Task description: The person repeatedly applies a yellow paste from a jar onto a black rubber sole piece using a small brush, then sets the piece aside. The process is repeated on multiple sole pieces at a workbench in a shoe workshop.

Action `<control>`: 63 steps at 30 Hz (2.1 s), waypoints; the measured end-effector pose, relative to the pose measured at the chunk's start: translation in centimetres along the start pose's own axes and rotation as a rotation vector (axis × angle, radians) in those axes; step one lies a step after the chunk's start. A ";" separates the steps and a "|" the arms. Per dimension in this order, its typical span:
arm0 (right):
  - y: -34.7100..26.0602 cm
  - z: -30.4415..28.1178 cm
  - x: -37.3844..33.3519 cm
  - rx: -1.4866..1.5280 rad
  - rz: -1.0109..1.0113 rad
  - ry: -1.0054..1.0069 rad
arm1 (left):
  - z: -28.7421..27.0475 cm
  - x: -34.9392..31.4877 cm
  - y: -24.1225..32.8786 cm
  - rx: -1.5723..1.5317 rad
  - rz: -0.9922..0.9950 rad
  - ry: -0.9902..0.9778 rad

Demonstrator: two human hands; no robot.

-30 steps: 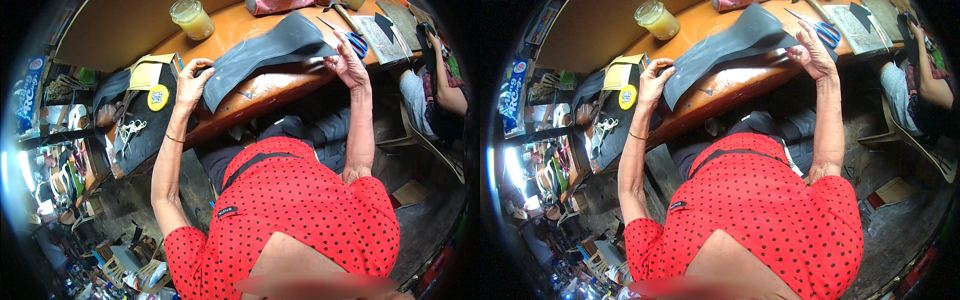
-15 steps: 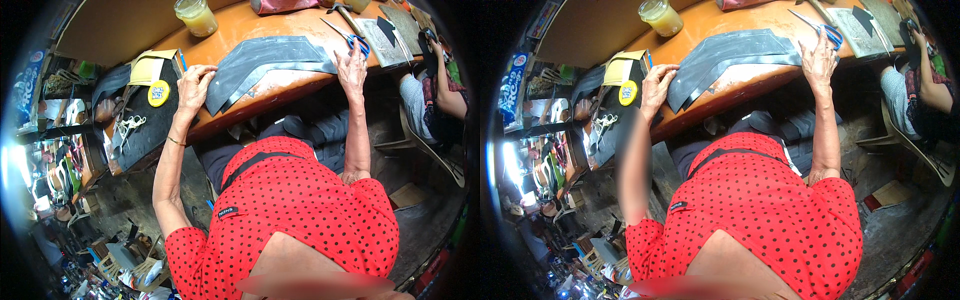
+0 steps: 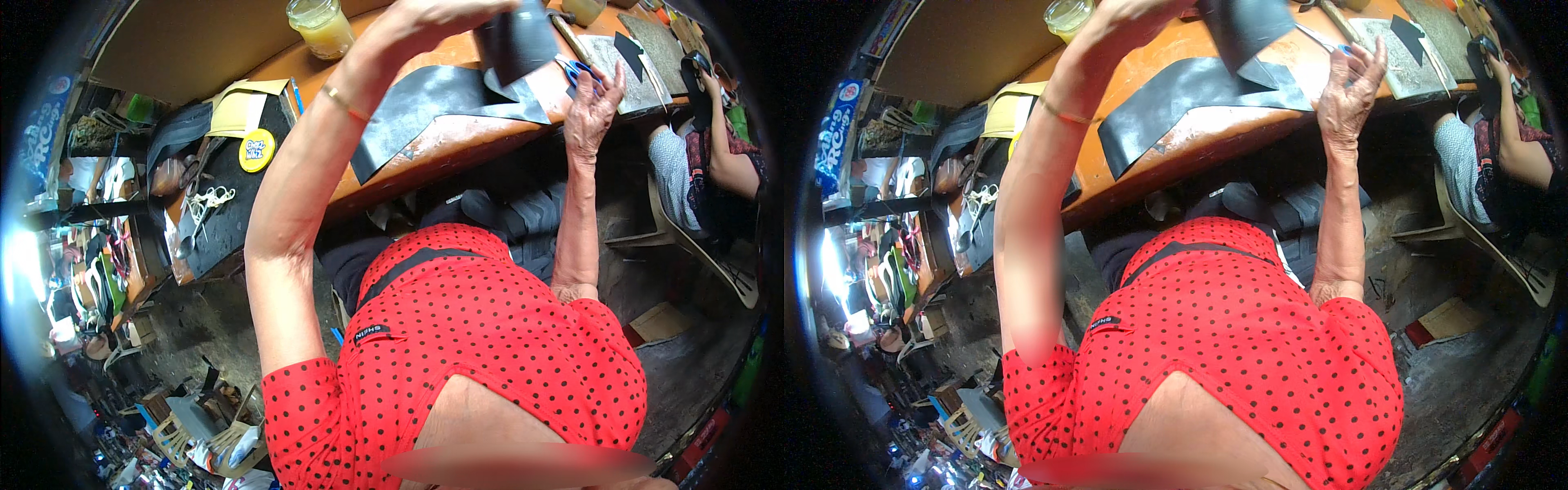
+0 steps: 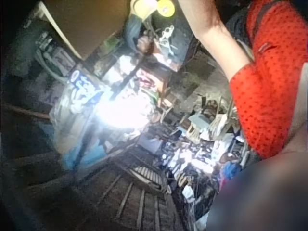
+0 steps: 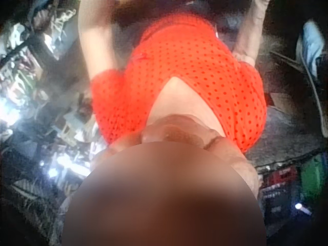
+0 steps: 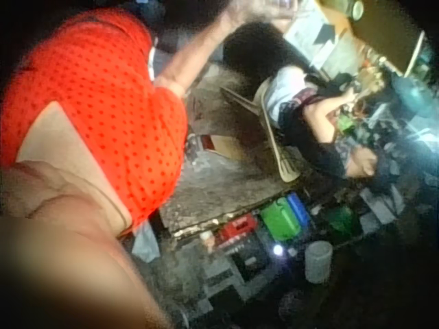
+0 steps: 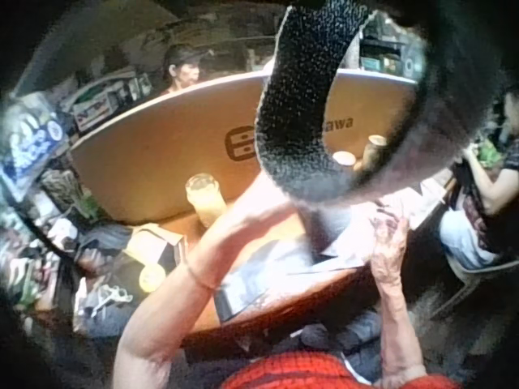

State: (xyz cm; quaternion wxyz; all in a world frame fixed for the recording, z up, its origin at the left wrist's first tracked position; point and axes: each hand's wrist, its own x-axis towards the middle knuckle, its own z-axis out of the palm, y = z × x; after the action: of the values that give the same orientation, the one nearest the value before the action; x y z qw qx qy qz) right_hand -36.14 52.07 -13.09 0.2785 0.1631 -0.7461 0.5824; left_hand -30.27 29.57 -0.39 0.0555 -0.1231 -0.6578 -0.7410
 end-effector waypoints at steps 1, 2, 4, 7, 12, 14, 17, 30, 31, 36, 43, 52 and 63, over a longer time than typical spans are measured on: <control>0.1 -0.4 0.1 -0.059 -0.019 0.011 | 1.0 0.6 0.5 -0.028 0.020 -0.025; 0.3 -0.9 0.2 -0.049 0.001 0.016 | 1.9 1.0 1.0 -0.047 0.044 -0.048; 0.9 -1.7 0.1 -0.030 0.031 0.024 | 2.5 1.5 2.0 -0.054 0.093 -0.084; 1.9 -2.5 -0.4 -0.115 0.072 0.030 | 1.2 1.0 2.7 0.029 0.142 -0.121; 3.1 -3.0 -1.4 -0.228 0.106 0.007 | -4.9 -4.1 -0.2 0.401 0.018 -0.187; 3.2 -3.0 -1.6 -0.181 0.147 0.004 | -6.9 -7.1 -2.6 0.532 -0.310 -0.143; 3.0 -2.8 -1.9 -0.199 0.115 -0.041 | -8.8 -10.5 -5.8 0.515 -0.626 -0.029; 8.2 -1.2 1.6 -0.118 0.211 -0.146 | -15.0 -21.8 -5.5 1.755 -0.200 0.723; 8.8 -1.0 1.8 -0.117 0.203 -0.138 | -15.5 -22.9 -5.5 1.639 -0.301 0.730; 10.6 0.5 1.3 -0.040 0.230 0.057 | -15.5 -25.2 -5.6 1.299 -0.145 0.986; 11.0 1.1 1.0 0.016 0.205 0.076 | -14.3 -11.9 -3.7 1.346 0.490 0.717; 10.2 1.1 0.6 -0.044 0.210 0.058 | -18.0 -1.8 -5.5 1.602 0.479 0.482; 8.8 1.1 0.4 -0.106 0.206 0.020 | -18.2 -2.6 -7.6 1.068 0.293 0.745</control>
State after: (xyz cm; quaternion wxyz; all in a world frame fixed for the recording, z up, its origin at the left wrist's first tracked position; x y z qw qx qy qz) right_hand -41.68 53.40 -19.93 0.2332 0.0648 -0.7858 0.5692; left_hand -31.65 12.35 -10.25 0.4325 0.0976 -0.8477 -0.2911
